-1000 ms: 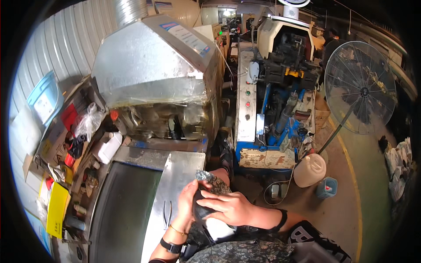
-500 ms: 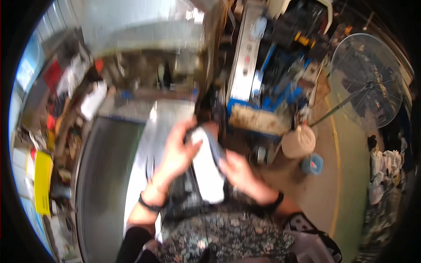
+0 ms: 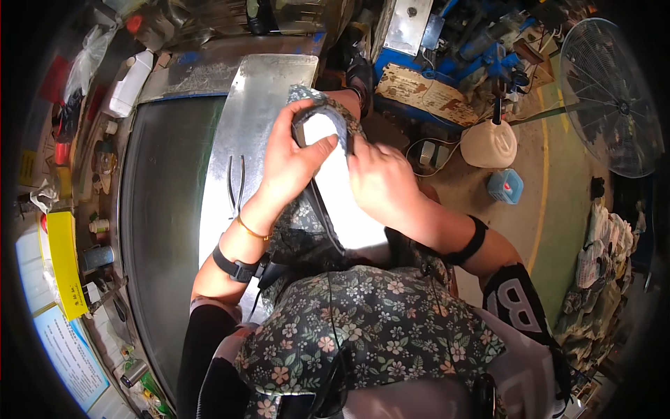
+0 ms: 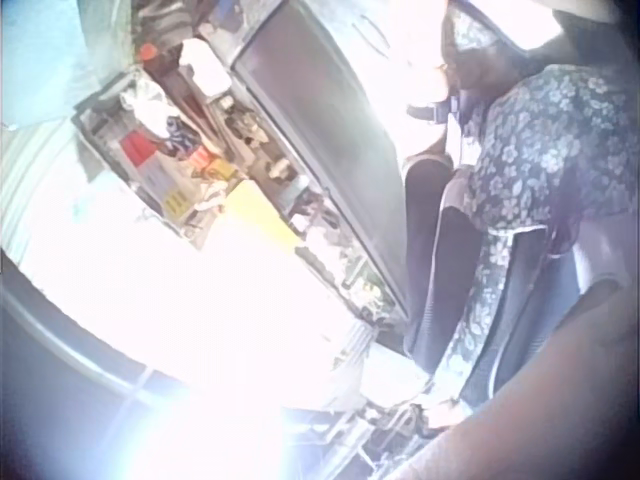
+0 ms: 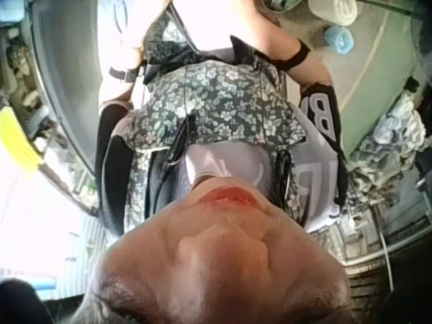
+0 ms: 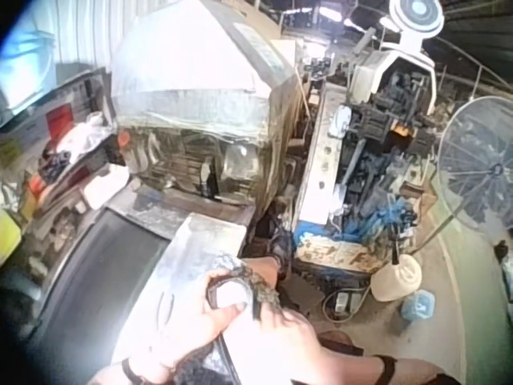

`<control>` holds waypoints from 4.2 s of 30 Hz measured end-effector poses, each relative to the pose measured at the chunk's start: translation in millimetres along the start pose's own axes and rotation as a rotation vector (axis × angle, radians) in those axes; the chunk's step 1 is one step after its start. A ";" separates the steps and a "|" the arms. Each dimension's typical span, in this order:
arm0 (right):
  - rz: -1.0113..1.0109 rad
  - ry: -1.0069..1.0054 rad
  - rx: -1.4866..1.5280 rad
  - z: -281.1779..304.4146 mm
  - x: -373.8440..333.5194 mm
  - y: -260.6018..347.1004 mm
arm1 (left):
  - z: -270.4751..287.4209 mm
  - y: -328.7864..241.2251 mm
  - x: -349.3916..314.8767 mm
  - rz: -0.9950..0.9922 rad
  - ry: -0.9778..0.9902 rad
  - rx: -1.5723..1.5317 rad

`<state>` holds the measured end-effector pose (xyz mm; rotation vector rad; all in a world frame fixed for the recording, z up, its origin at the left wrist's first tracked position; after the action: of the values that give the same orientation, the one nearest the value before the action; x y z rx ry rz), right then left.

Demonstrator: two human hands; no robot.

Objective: Assembling and inspecting shoe components at a manufacturing station.

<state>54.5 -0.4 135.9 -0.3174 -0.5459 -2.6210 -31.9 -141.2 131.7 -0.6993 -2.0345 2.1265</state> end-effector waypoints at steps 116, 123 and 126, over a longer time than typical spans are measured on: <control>0.082 -0.460 1.737 11.5 -10.6 -78.7 | -7.3 76.8 -146.0 0.303 0.360 0.096; -0.471 -0.008 1.820 37.2 -166.3 -102.7 | 1.1 37.4 -124.3 -0.001 0.577 0.123; -0.965 -0.227 1.761 -2.5 -232.2 -105.8 | 72.5 69.8 -83.2 -0.022 -0.399 0.480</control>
<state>208.4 172.5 28.6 0.3314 -3.1557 -1.5803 28.6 -246.5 83.9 -0.1932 -1.5439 2.7617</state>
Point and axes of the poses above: each hand's wrist, its own x-axis towards the middle knuckle, its own z-axis out of the back of the hand, y = z × x, the point moved 4 cm from there along x, towards the middle knuckle, and after that the axes turned 15 degrees about z, right-handed, at the moved point
